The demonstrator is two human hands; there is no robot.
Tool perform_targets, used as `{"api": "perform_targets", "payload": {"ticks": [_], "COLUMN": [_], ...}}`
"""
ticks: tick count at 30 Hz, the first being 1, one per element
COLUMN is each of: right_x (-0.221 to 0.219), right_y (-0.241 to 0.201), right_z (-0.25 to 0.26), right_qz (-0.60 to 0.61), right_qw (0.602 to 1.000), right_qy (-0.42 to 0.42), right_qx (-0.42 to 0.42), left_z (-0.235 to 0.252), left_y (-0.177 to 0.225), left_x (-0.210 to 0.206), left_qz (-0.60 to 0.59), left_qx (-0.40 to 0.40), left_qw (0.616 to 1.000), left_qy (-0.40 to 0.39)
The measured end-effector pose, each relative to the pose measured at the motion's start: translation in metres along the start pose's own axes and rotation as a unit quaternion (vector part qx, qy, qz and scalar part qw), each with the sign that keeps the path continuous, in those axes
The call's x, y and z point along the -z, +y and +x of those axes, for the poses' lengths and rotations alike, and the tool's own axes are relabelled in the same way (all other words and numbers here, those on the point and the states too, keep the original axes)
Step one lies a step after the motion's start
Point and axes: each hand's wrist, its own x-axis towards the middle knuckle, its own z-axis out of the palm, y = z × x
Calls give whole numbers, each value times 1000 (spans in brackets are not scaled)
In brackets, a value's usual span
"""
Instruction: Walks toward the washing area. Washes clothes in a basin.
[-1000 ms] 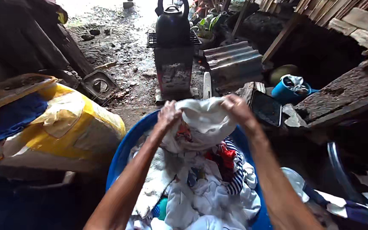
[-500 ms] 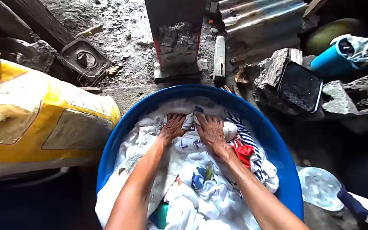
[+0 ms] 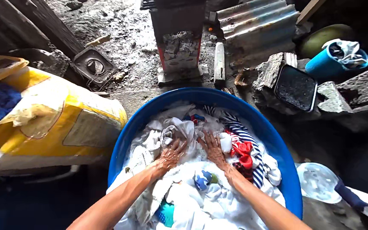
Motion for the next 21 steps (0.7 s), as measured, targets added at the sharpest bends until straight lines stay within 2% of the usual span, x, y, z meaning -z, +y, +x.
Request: {"api": "perform_targets", "payload": {"ticks": [3, 5, 7, 9, 11, 12, 13, 15, 17, 19, 21], "right_x": [-3, 14, 43, 72, 95, 106, 116, 136, 148, 154, 146], "right_y": [-7, -9, -17, -21, -30, -39, -48, -63, -71, -67, -56], "right_z": [-3, 15, 44, 73, 85, 88, 91, 91, 90, 92, 96], "right_qz": [24, 23, 12, 82, 294, 410, 491, 561, 549, 457, 373], "right_qw": [999, 989, 960, 939, 911, 872, 836, 804, 813, 860, 899], "right_qy": [-21, -122, -248, -281, -153, -79, -24, 32, 80, 82, 83], "right_qx": [-20, -81, -131, -179, -245, -256, -245, -193, -176, -210, -216], "left_z": [0, 7, 22, 32, 28, 21, 13, -7, -34, -56, -80], "left_y": [-14, -14, -6, 0, 10, 19, 31, 58, 87, 108, 138], "left_x": [-12, -3, 14, 36, 60, 77, 96, 137, 177, 212, 250], "left_qz": [-26, -3, 54, 31, -112, -207, -284, -384, -419, -418, -444], "left_qx": [29, 51, 65, 48, 21, 18, 4, -54, -89, -97, -97], "left_qw": [999, 998, 993, 995, 993, 976, 952, 902, 874, 863, 831], "left_qy": [-20, -41, -79, -76, 9, 62, 113, 193, 230, 266, 319]}}
